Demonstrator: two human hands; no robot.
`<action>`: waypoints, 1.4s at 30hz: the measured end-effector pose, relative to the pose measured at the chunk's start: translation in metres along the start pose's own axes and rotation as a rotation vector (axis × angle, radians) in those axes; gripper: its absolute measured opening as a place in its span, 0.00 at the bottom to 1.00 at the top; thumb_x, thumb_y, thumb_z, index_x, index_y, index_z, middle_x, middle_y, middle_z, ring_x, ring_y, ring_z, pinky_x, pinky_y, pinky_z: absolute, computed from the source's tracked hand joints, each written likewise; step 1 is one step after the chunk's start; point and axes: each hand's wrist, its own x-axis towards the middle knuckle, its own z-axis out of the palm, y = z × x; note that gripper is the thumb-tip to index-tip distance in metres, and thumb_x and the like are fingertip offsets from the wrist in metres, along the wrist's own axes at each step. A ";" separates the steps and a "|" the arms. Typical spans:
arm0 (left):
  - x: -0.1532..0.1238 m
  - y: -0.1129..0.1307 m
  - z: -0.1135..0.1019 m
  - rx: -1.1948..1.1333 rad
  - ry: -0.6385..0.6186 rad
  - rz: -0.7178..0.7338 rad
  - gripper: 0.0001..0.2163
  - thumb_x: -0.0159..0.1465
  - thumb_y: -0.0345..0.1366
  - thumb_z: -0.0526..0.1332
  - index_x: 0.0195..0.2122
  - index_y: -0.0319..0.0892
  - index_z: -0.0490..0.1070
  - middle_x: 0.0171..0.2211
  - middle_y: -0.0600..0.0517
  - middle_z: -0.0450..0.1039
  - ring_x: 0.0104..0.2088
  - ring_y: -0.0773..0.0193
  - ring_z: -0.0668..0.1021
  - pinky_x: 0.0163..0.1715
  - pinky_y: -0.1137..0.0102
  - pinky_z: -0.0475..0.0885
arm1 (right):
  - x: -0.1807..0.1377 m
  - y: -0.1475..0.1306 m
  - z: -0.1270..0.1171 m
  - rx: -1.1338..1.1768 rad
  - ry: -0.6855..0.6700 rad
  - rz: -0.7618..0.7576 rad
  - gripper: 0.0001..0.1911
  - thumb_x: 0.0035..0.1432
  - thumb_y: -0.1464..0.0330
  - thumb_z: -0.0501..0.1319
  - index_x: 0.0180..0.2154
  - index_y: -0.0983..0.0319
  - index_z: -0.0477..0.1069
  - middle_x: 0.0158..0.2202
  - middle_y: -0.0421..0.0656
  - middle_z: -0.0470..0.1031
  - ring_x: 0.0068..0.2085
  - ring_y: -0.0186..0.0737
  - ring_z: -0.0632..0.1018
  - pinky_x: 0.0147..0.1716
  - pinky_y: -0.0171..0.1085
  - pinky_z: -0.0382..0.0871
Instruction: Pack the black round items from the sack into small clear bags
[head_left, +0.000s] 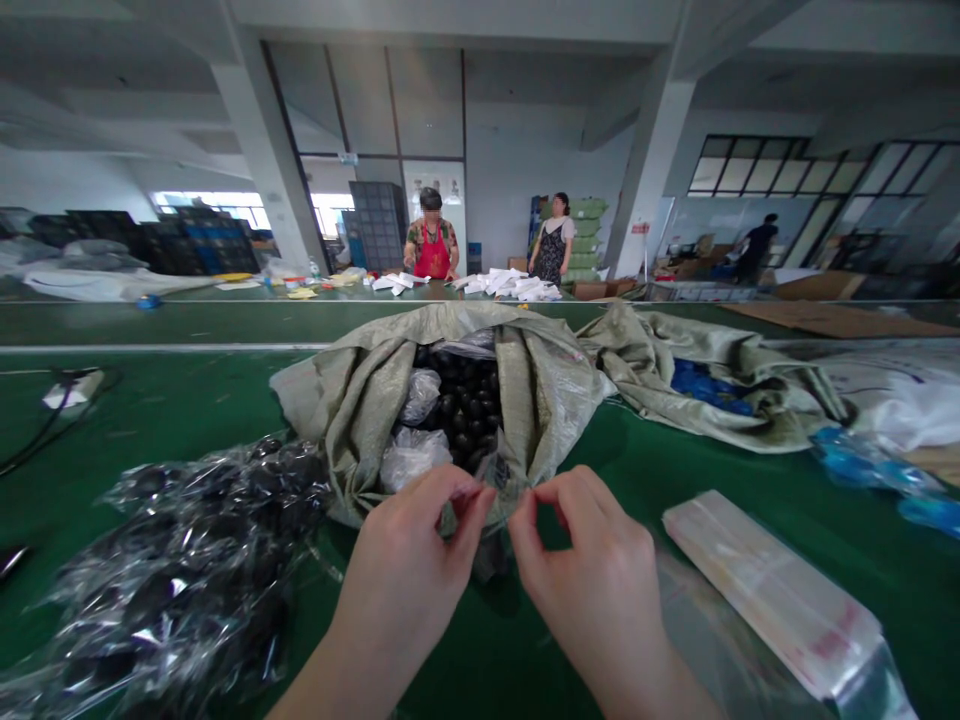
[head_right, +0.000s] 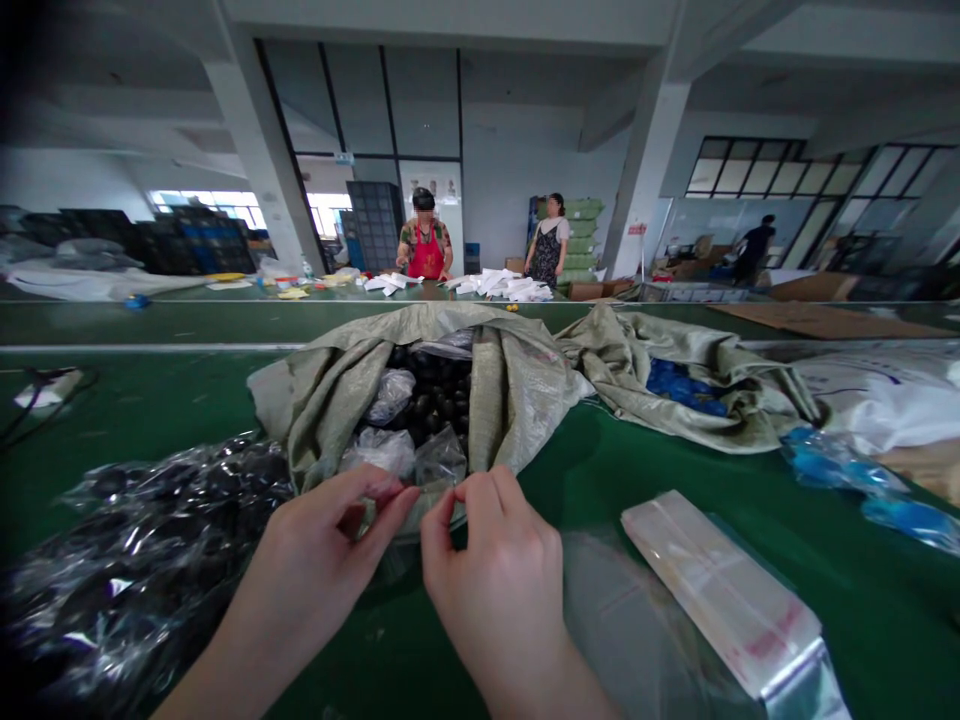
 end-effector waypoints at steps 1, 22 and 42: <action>0.000 0.000 0.000 0.019 0.014 0.002 0.09 0.63 0.38 0.58 0.26 0.45 0.67 0.20 0.58 0.68 0.19 0.69 0.69 0.21 0.74 0.63 | 0.000 0.000 0.000 -0.003 -0.002 0.003 0.10 0.57 0.71 0.56 0.24 0.60 0.62 0.23 0.39 0.65 0.23 0.34 0.68 0.21 0.34 0.59; -0.002 0.014 -0.020 -0.095 0.057 -0.057 0.15 0.63 0.30 0.52 0.19 0.43 0.50 0.16 0.59 0.51 0.17 0.73 0.60 0.16 0.78 0.56 | 0.003 -0.006 -0.016 0.046 0.003 -0.030 0.09 0.58 0.72 0.57 0.25 0.61 0.63 0.23 0.39 0.65 0.24 0.33 0.68 0.21 0.33 0.58; 0.000 -0.026 0.023 0.265 -0.193 -0.183 0.11 0.58 0.35 0.54 0.20 0.43 0.55 0.20 0.54 0.61 0.23 0.65 0.66 0.27 0.69 0.54 | -0.078 0.055 0.057 0.312 -0.734 0.143 0.19 0.56 0.65 0.63 0.48 0.66 0.68 0.47 0.52 0.72 0.46 0.45 0.74 0.47 0.41 0.67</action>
